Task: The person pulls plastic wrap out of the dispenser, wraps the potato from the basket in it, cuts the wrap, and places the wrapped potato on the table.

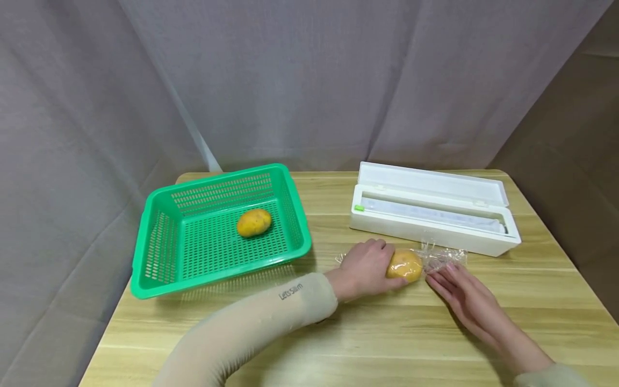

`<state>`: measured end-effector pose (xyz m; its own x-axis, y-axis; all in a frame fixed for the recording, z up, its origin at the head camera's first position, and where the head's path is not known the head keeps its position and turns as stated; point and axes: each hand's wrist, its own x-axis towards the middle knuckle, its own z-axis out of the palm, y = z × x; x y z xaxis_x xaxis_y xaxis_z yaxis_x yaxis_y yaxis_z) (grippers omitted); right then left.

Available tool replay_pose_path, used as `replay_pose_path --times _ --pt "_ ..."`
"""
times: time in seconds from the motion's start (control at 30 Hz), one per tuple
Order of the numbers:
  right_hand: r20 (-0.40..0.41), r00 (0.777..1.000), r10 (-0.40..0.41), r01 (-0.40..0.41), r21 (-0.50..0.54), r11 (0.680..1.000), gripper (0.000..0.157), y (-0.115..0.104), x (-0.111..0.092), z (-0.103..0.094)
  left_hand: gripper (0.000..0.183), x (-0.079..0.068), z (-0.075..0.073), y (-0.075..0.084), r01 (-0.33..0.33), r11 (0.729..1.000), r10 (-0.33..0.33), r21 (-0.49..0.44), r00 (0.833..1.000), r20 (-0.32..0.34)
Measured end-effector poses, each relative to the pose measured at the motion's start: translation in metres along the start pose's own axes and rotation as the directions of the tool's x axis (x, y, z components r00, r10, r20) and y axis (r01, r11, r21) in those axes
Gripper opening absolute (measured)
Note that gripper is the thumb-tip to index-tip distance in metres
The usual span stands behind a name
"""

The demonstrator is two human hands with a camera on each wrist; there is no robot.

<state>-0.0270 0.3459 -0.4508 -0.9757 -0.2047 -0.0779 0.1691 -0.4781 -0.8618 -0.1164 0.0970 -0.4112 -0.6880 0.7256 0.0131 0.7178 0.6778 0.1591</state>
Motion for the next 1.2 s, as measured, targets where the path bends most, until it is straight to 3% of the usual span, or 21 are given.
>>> replay_pose_path --times 0.23,0.37,0.53,0.6,0.67,0.73,0.8,0.9,1.1,1.2 --pt "-0.054 0.998 -0.043 0.046 0.061 0.997 0.032 0.008 0.009 0.012 0.062 0.000 0.003 0.000 -0.032 0.997 0.032 0.064 0.999 -0.008" --pt "-0.158 0.987 -0.010 0.010 0.002 1.000 0.029 0.011 0.014 0.017 0.060 0.000 0.005 0.000 -0.048 0.995 0.050 0.088 0.999 -0.017" --pt "-0.265 0.964 0.013 -0.062 -0.180 0.982 0.079 0.012 0.020 0.021 0.059 0.000 0.006 -0.001 -0.052 0.993 0.053 0.104 0.999 -0.009" --pt "-0.255 0.967 -0.009 -0.061 -0.264 0.963 0.085 0.012 0.021 0.022 0.060 0.000 0.006 0.000 -0.052 0.993 0.052 0.107 0.999 -0.003" --pt "-0.235 0.971 -0.044 -0.038 -0.334 0.942 0.082 0.013 0.021 0.024 0.060 0.000 0.007 0.000 -0.051 0.993 0.051 0.106 0.999 -0.001" --pt "-0.208 0.974 -0.091 -0.013 -0.453 0.892 0.075 0.014 0.022 0.027 0.060 0.000 0.007 0.000 -0.050 0.993 0.051 0.106 0.999 -0.004" --pt "-0.183 0.974 -0.133 0.005 -0.571 0.821 0.070 0.014 0.022 0.031 0.060 0.000 0.007 0.000 -0.049 0.993 0.050 0.104 0.999 -0.006" --pt "-0.132 0.976 -0.176 0.024 -0.733 0.680 0.068 0.015 0.021 0.038 0.059 0.000 0.007 0.000 -0.047 0.994 0.048 0.100 0.999 -0.012" --pt "0.015 0.976 -0.217 0.114 -0.887 0.447 0.078 0.021 0.022 0.046 0.059 0.000 0.010 -0.002 -0.023 0.998 0.024 0.053 0.999 -0.033" --pt "0.074 0.970 -0.231 0.156 -0.921 0.358 0.083 0.025 0.023 0.047 0.061 0.000 0.012 -0.004 -0.017 0.999 0.018 0.028 0.999 -0.047"
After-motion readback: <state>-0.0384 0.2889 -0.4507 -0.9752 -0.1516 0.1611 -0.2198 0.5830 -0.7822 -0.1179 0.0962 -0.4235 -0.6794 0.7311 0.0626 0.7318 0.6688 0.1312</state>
